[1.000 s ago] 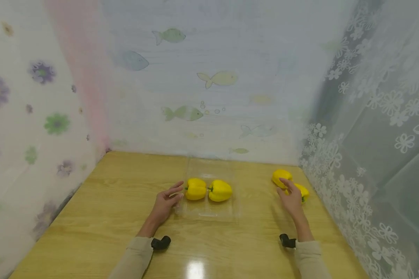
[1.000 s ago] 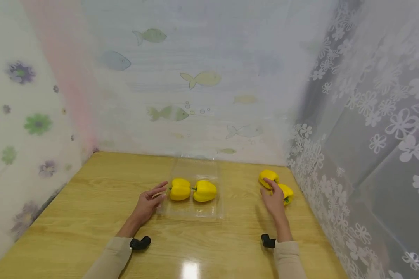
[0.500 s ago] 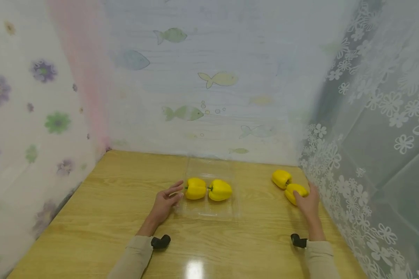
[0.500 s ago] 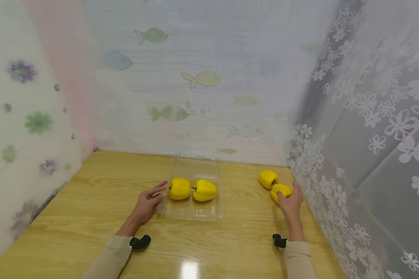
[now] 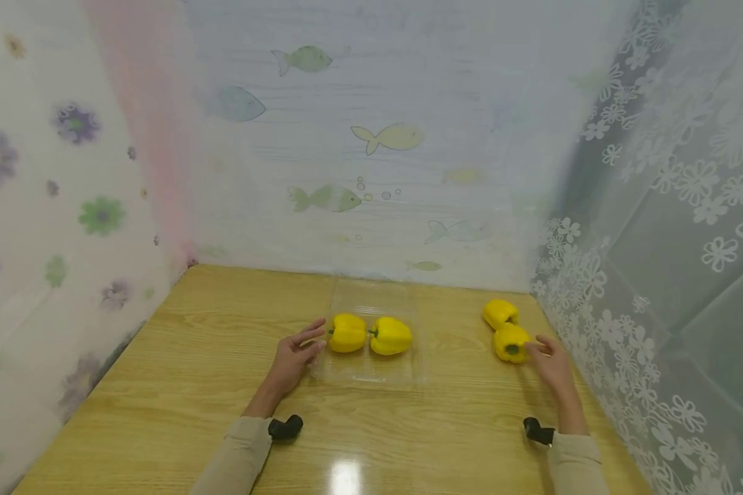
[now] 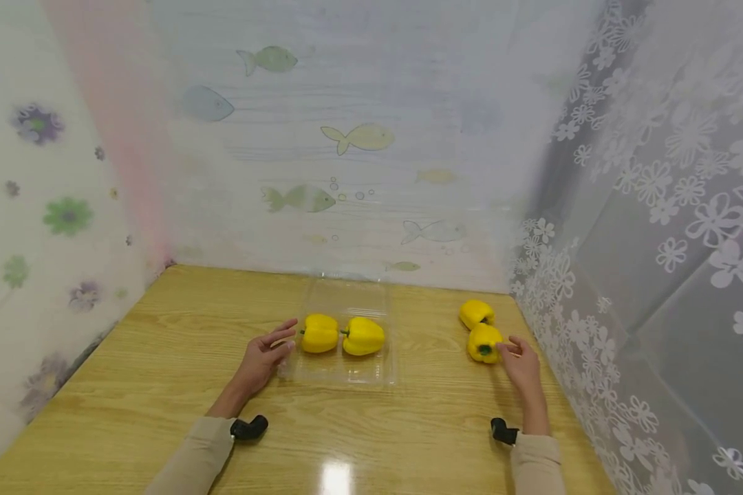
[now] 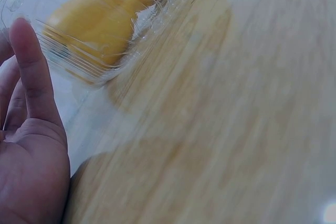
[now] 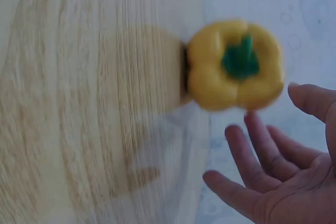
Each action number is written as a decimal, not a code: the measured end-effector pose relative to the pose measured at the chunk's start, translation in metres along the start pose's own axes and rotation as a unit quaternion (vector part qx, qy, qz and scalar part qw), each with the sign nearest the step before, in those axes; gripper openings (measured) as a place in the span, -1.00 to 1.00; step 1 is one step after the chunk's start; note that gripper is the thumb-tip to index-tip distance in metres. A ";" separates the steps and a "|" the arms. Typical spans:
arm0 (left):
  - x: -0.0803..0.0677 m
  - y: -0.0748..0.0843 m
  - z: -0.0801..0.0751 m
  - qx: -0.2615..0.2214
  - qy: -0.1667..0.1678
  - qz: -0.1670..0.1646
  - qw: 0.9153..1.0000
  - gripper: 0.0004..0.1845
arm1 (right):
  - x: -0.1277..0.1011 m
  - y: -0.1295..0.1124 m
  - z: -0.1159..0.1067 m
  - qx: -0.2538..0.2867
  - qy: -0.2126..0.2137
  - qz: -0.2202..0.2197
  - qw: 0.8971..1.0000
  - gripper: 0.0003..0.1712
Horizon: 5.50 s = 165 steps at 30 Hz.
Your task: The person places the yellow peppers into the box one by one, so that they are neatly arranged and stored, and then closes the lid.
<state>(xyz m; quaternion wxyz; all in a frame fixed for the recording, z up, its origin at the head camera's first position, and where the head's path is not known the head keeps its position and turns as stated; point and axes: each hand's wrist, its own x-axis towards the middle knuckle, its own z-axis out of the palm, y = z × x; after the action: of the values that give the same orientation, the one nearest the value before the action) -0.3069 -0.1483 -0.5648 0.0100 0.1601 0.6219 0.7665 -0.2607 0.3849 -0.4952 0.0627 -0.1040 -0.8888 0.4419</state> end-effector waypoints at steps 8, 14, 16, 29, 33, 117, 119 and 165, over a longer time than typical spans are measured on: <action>-0.001 -0.001 -0.001 -0.006 -0.004 0.006 1.000 -0.54 | 0.004 0.000 0.000 -0.003 -0.042 0.009 0.999 -0.09; -0.001 -0.001 -0.001 -0.002 -0.001 0.008 1.000 -0.53 | 0.008 -0.002 0.010 -0.006 -0.112 0.033 0.993 0.19; 0.000 -0.002 -0.001 -0.002 0.000 0.007 1.000 -0.52 | 0.009 -0.002 0.014 0.002 -0.113 0.029 0.993 0.22; 0.000 -0.004 -0.001 -0.005 -0.003 0.007 1.000 -0.52 | 0.009 -0.008 0.029 0.034 -0.115 -0.004 0.993 0.08; 0.000 -0.002 0.000 -0.002 -0.002 0.008 1.000 -0.52 | 0.008 -0.009 0.033 0.050 -0.116 -0.016 0.992 -0.02; 0.000 -0.002 0.000 -0.020 -0.008 0.016 1.000 -0.54 | -0.003 -0.031 0.073 0.162 -0.132 -0.039 0.977 -0.13; 0.000 -0.002 -0.001 -0.018 -0.007 0.010 1.000 -0.54 | -0.003 -0.033 0.073 0.160 -0.127 -0.038 0.978 -0.13; -0.001 -0.001 0.000 -0.005 -0.008 0.012 1.000 -0.53 | -0.010 -0.094 0.121 0.265 -0.183 -0.262 0.910 -0.26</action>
<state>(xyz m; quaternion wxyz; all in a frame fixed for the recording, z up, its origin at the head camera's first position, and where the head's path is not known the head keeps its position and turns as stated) -0.3062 -0.1483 -0.5662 0.0066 0.1736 0.6161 0.7683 -0.2879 0.2341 -0.4932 0.0383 0.2359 -0.7304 0.6399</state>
